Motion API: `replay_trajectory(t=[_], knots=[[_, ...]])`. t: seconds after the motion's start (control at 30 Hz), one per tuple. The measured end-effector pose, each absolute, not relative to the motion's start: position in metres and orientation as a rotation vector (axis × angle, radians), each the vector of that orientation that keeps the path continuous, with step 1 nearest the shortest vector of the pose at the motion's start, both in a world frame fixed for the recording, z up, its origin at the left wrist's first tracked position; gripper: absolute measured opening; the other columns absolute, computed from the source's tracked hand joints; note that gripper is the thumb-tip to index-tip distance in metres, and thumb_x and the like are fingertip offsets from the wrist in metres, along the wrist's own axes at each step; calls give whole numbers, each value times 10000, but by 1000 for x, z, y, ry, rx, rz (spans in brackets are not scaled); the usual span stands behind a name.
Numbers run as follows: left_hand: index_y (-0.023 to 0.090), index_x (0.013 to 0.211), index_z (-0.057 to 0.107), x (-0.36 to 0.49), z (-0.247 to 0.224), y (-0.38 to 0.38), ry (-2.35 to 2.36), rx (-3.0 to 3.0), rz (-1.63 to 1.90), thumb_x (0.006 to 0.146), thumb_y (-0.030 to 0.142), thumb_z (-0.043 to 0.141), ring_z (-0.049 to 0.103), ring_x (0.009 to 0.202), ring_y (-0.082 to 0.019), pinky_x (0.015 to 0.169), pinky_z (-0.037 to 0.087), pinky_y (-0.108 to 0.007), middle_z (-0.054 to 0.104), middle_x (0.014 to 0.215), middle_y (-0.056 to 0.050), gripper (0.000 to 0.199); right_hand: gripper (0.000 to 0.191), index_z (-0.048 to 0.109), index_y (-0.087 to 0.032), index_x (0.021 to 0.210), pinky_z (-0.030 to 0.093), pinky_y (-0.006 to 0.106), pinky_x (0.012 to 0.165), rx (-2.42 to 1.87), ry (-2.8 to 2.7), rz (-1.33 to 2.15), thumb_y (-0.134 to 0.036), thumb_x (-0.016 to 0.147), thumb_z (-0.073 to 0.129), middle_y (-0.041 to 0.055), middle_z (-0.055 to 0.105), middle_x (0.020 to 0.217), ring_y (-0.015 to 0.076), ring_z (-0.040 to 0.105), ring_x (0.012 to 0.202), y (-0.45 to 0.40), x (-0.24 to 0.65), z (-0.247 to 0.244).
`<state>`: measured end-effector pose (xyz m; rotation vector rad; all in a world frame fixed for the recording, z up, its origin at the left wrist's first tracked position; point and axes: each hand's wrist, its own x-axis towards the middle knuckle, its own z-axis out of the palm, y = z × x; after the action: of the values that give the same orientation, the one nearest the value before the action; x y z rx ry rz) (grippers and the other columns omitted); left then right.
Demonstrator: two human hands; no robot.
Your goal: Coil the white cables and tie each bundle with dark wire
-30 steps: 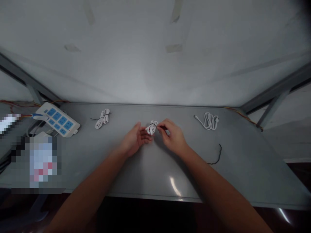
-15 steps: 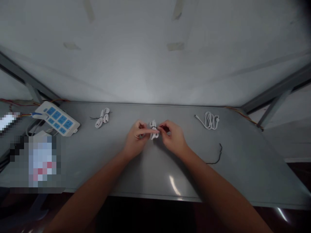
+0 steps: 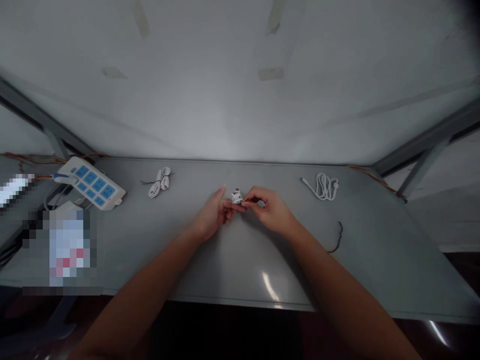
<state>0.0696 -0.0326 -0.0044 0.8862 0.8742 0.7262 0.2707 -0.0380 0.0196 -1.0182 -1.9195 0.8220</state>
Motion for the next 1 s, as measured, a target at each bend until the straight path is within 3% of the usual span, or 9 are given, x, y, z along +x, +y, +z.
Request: replay_trajectory(t=[0.1, 0.2, 0.33, 0.5, 0.6, 0.7, 0.87, 0.93, 1.0], knots=[[170, 688, 661, 72, 2, -36, 867, 826, 720, 825, 793, 587, 451, 561, -117, 529, 369, -259, 514, 639, -4, 642, 163, 731, -215, 874, 485, 296, 720, -923, -2034, 814, -120, 922, 608, 24, 705, 837, 165, 647, 776, -38, 275, 24], [159, 722, 644, 73, 8, -41, 851, 854, 732, 775, 611, 779, 480, 608, -108, 570, 384, -244, 544, 679, 6, 475, 185, 723, -208, 908, 485, 297, 744, -926, -2123, 716, -93, 920, 580, 38, 701, 873, 171, 642, 807, -40, 275, 25], [144, 929, 716, 74, 6, -41, 819, 956, 802, 743, 377, 857, 589, 792, -132, 750, 455, -257, 658, 856, -28, 329, 126, 689, -193, 879, 468, 310, 726, -1103, -2052, 506, -140, 913, 580, 62, 684, 868, 189, 613, 794, -42, 271, 19], [190, 1051, 739, 73, -6, -37, 1015, 1398, 990, 808, 291, 811, 640, 903, -172, 860, 517, -334, 676, 971, -42, 272, 77, 669, -194, 820, 432, 304, 660, -1247, -1823, 738, -231, 861, 616, 41, 676, 784, 182, 591, 721, -38, 266, 10], [229, 979, 793, 71, -9, -36, 1131, 1806, 1180, 867, 179, 740, 626, 997, -189, 960, 515, -391, 644, 1052, -59, 134, 180, 656, -194, 772, 416, 300, 628, -1262, -1622, 1116, -364, 830, 671, 17, 647, 698, 166, 562, 651, -34, 265, 5], [248, 869, 820, 69, -12, -35, 1190, 2017, 1290, 889, 100, 687, 621, 1001, -177, 985, 524, -405, 606, 1119, -70, 200, 268, 652, -193, 753, 393, 293, 598, -1210, -1516, 1367, -452, 809, 694, 4, 627, 656, 150, 531, 604, -31, 265, -1], [226, 931, 804, 68, -22, -29, 1145, 2002, 1171, 945, 96, 577, 679, 853, -119, 775, 596, -296, 612, 1212, -88, 261, 199, 702, -191, 849, 478, 343, 713, -1349, -1666, 1024, -376, 873, 633, 56, 705, 797, 195, 617, 734, -26, 263, -11], [227, 1034, 786, 67, -25, -25, 1145, 2039, 1105, 959, 108, 541, 701, 903, -139, 805, 610, -315, 626, 1272, -100, 283, 201, 719, -189, 912, 512, 401, 836, -1394, -1789, 774, -335, 909, 581, 101, 733, 909, 240, 652, 866, -22, 264, -15], [227, 1155, 747, 65, -26, -21, 1163, 2117, 1059, 961, 121, 524, 700, 1058, -186, 943, 601, -373, 637, 1309, -110, 314, 284, 717, -170, 1094, 500, 464, 974, -1414, -1915, 550, -338, 932, 555, 158, 735, 1110, 293, 650, 1051, -17, 269, -18]])
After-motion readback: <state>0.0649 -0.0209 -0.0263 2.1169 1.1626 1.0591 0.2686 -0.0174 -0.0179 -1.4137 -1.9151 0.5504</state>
